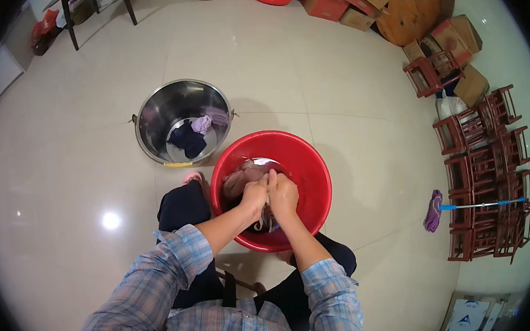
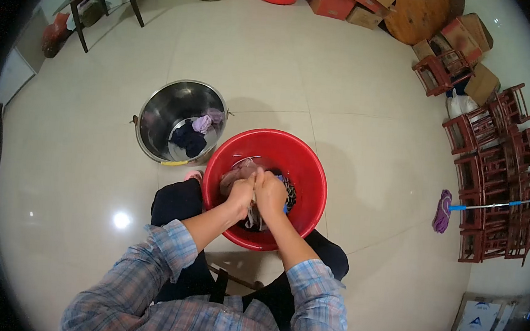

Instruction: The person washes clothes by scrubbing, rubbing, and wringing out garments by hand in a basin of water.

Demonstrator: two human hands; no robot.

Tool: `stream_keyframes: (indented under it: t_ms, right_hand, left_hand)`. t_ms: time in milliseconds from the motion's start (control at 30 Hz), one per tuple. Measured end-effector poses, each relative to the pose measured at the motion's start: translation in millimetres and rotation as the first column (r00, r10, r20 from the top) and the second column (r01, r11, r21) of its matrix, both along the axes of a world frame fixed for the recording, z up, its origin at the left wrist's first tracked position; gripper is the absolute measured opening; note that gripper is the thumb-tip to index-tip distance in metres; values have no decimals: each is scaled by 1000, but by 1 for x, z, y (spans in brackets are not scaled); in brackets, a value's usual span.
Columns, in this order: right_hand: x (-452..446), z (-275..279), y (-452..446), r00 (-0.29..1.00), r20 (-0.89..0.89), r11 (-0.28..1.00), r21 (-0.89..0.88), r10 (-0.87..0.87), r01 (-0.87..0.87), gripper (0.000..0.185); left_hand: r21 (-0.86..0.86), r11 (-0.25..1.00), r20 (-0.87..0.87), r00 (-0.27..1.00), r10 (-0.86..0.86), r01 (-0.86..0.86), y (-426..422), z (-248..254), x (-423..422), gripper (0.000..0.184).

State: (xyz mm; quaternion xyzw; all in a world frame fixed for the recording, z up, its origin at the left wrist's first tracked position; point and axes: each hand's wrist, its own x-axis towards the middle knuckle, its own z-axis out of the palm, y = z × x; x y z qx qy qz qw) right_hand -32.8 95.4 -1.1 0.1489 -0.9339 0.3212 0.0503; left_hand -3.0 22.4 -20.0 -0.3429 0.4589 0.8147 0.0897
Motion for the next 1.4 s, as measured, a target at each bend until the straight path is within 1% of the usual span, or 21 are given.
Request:
stream_keyframes:
  t_ms: [67, 100, 133, 200, 233, 300, 400, 433, 467, 533, 600, 667, 733, 800, 900, 933, 1067, 1133, 1200, 1267, 1400]
  right_hand:
    - [20, 25, -16, 987, -117, 990, -81, 106, -116, 40]
    - [21, 25, -17, 986, -130, 987, -108, 102, -117, 40]
    - [23, 24, -18, 985, -140, 983, -138, 99, -118, 40]
    - [6, 4, -6, 999, -50, 997, -71, 0, -3, 41]
    - [-3, 0, -1, 999, 11, 997, -49, -53, 54, 43]
    - [-3, -2, -1, 999, 30, 998, -39, -44, 45, 43]
    - [13, 11, -9, 998, 63, 1000, -27, -9, 10, 42]
    - [21, 21, -16, 999, -19, 996, -67, 50, -51, 43]
    - [26, 25, -19, 989, -102, 988, -102, 106, -117, 44]
    - [11, 0, -7, 994, -63, 987, -133, 88, -96, 44]
    - [-7, -14, 8, 996, 60, 995, -70, -68, 73, 44]
    - [-18, -29, 16, 982, 159, 977, -170, -102, 129, 43]
    - [-24, -15, 16, 668, 744, 660, -496, -13, 564, 41]
    - [-27, -4, 24, 659, 751, 587, -552, 42, 592, 35]
    - [-28, 9, 21, 675, 737, 499, -589, 11, 636, 31]
    - [-25, 8, 17, 674, 738, 502, -588, 14, 634, 31]
    - [5, 25, -1, 955, 261, 848, -529, 141, 19, 30]
    - [18, 30, -11, 944, -169, 910, -266, 282, -319, 28]
    - [14, 25, -7, 943, -228, 931, -219, 242, -292, 31]
    - [-14, 5, 10, 993, 118, 998, -69, -1, 9, 39]
    - [-4, 3, 1, 993, 122, 995, -95, -1, 13, 41]
  left_hand:
    - [443, 865, -77, 952, 296, -234, -6, -20, -4, 32]
    - [546, 830, -263, 917, 300, -115, -13, -14, -3, 31]
    - [545, 830, -261, 916, 304, -120, -10, -7, -2, 31]
    - [25, 983, 157, 972, 175, -181, -3, 25, -3, 32]
    - [24, 983, 155, 973, 174, -179, -2, 24, -3, 32]
    - [55, 998, 95, 995, -9, 3, -4, 16, -1, 32]
    - [161, 972, -8, 985, 173, -169, -3, -13, 1, 32]
    - [585, 810, -269, 932, 243, -42, -9, -61, 1, 32]
    - [587, 808, -269, 931, 247, -45, -6, -53, 0, 32]
    - [142, 981, 46, 991, 127, -132, 1, -8, 1, 32]
    - [108, 986, 123, 986, 115, -129, 2, 18, 0, 34]
    - [162, 978, 14, 991, -135, 130, -3, 10, 2, 36]
    - [195, 972, -1, 991, -134, 131, -8, 18, 1, 39]
    - [186, 975, 36, 992, 120, -125, -10, 26, -4, 43]
    - [26, 998, 24, 998, 65, -65, -10, 9, -5, 44]
    - [-71, 996, 45, 997, 56, -53, -10, 1, -5, 43]
    - [-45, 990, 17, 991, 133, -132, -8, -10, -8, 41]
    - [388, 863, -35, 931, 364, -323, -2, 7, -8, 38]
    - [369, 887, -72, 943, 326, -279, 3, 9, -1, 36]
    - [83, 996, 53, 998, -18, 14, 1, 29, 0, 34]
    - [75, 991, 1, 994, 114, -113, 0, 10, 1, 34]
